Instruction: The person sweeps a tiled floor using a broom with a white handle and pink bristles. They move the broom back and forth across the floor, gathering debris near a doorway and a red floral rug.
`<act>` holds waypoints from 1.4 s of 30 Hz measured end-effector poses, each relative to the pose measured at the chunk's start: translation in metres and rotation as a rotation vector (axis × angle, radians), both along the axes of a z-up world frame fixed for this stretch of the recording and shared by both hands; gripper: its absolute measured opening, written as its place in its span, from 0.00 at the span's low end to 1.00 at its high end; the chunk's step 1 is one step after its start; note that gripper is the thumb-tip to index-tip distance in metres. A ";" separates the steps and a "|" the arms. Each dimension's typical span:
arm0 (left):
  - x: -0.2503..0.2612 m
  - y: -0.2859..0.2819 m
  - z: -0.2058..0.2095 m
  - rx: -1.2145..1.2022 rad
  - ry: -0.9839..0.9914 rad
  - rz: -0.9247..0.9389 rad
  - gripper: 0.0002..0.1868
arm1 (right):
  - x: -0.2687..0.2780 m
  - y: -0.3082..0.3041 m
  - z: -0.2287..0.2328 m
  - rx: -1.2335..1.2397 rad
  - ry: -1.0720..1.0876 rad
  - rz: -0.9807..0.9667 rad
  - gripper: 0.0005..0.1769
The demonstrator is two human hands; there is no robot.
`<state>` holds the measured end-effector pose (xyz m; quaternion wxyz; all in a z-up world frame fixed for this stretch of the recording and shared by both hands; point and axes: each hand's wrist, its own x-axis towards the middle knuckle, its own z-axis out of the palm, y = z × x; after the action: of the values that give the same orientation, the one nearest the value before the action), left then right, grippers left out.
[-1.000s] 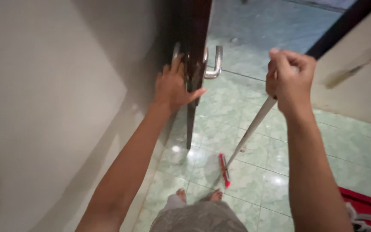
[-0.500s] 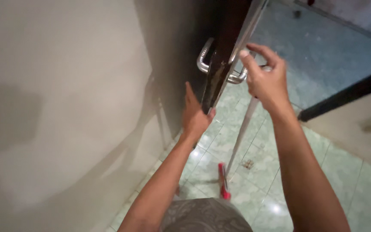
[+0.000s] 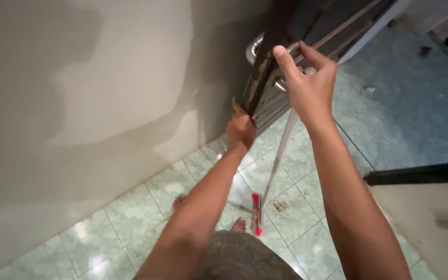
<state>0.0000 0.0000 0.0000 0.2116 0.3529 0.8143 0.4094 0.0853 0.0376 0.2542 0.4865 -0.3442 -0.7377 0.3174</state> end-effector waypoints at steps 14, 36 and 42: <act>-0.107 0.053 -0.066 0.120 0.384 -0.061 0.16 | -0.072 0.022 0.014 -0.086 0.085 0.155 0.23; -0.108 0.018 0.008 -0.487 0.200 -0.572 0.26 | 0.014 0.006 0.055 -0.365 0.187 0.137 0.14; -0.016 -0.005 0.034 0.649 0.168 -1.018 0.47 | 0.048 -0.012 0.061 -0.394 0.332 0.408 0.31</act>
<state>-0.0163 -0.0045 0.0335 0.1976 0.7755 0.3908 0.4548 0.1337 0.0255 0.3149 0.4505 -0.2202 -0.6266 0.5966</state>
